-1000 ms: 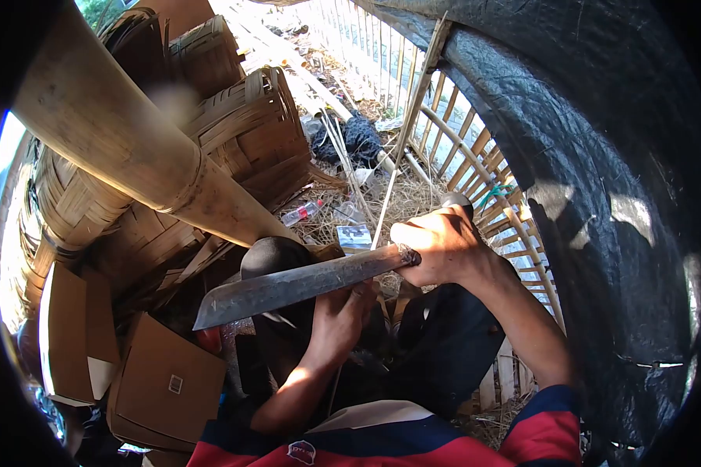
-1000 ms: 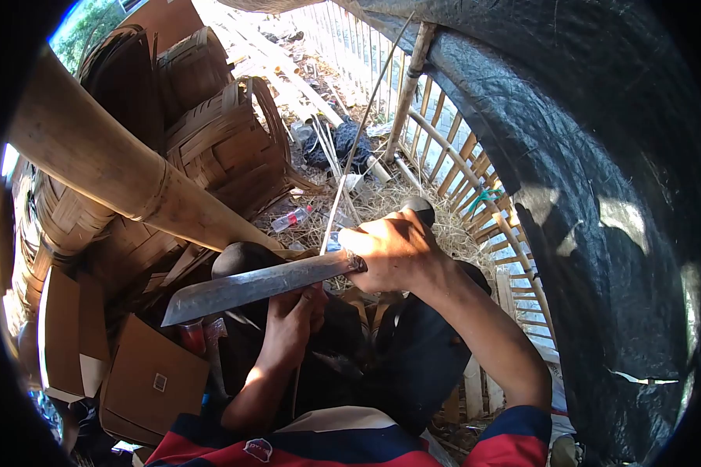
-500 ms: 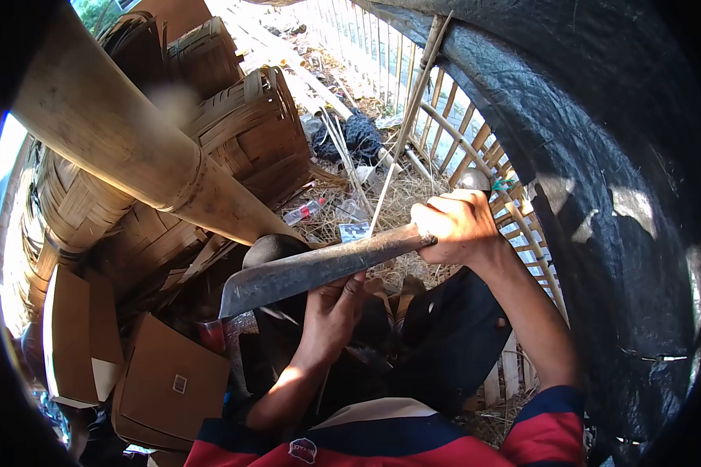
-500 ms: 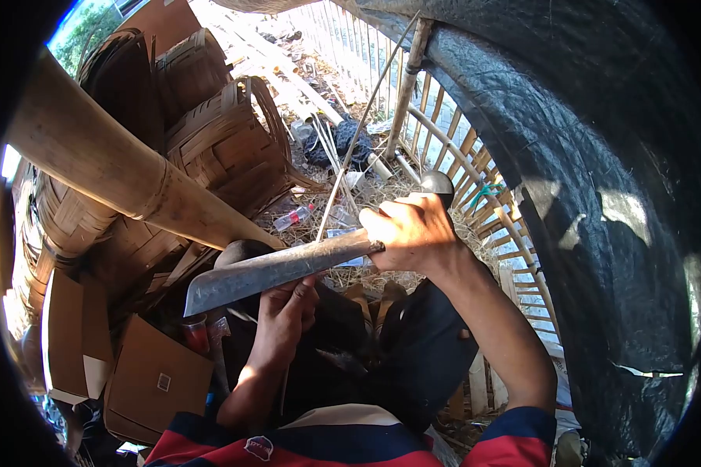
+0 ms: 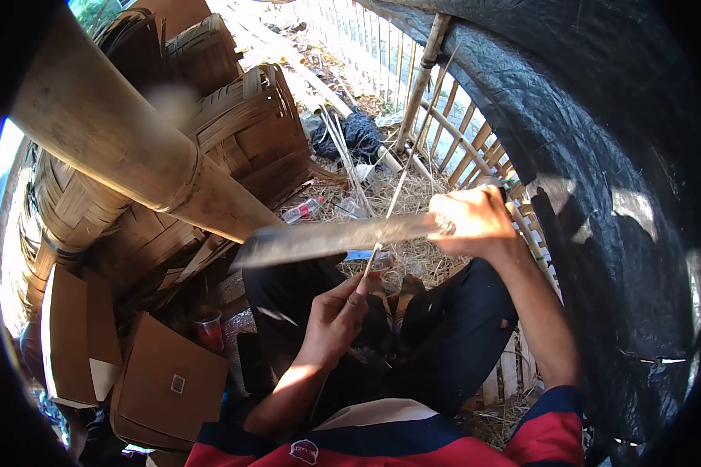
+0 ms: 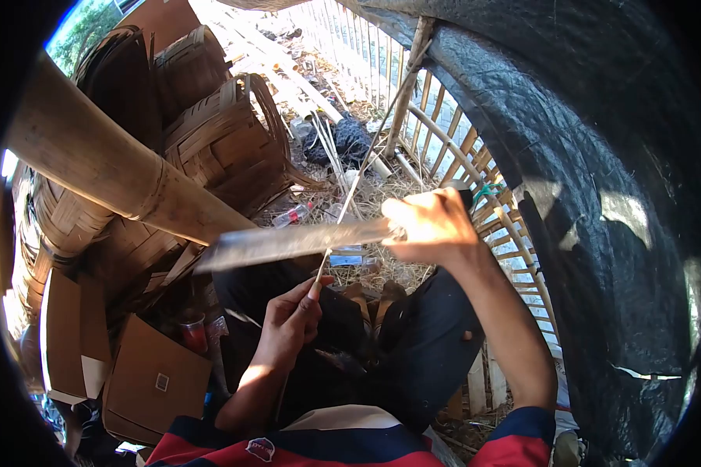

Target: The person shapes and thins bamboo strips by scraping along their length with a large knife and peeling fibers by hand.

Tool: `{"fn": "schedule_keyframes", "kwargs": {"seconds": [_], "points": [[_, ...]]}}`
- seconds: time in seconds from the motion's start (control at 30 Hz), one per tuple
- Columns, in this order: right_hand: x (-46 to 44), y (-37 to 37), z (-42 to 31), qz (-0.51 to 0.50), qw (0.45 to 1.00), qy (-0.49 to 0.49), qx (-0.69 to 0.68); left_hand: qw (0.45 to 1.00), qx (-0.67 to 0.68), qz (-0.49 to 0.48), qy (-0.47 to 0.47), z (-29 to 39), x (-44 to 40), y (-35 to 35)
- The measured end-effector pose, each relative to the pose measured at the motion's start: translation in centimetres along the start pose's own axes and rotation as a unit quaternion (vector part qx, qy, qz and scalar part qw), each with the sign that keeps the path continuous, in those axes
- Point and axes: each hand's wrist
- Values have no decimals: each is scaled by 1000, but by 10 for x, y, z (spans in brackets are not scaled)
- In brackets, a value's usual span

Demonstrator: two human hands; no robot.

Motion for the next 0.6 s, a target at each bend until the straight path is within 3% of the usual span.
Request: {"fn": "schedule_keyframes", "kwargs": {"seconds": [0.1, 0.17, 0.23, 0.3, 0.5, 0.57, 0.6], "points": [[-2, -2, -30, 83, 983, -153, 51, 1000, 12, -14, 20, 0, -6, 4], [-4, 2, -31, 28, 988, -149, 33, 1000, 5, 26, 8, -1, -4, 4], [-10, 0, -28, 71, 987, -142, 13, 999, -8, 50, 17, 1, -2, 4], [-15, -4, -20, 110, 986, -122, 12, 1000, 18, 9, 0, 14, 2, 4], [-4, 6, -17, 141, 984, -100, 31, 1000, 11, 15, 1, 8, 4, 8], [-3, 5, -30, 161, 974, -145, 60, 1000, 10, 17, -5, 4, 5, 10], [-1, 3, -33, 115, 981, -139, 74, 1000, 0, 11, 3, 1, 4, 11]]}}
Point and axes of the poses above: each hand's wrist, its own x-axis away from the middle knuckle, its own y-axis out of the palm, z = x × y, and after that the axes turned 13 degrees about -z, right-handed
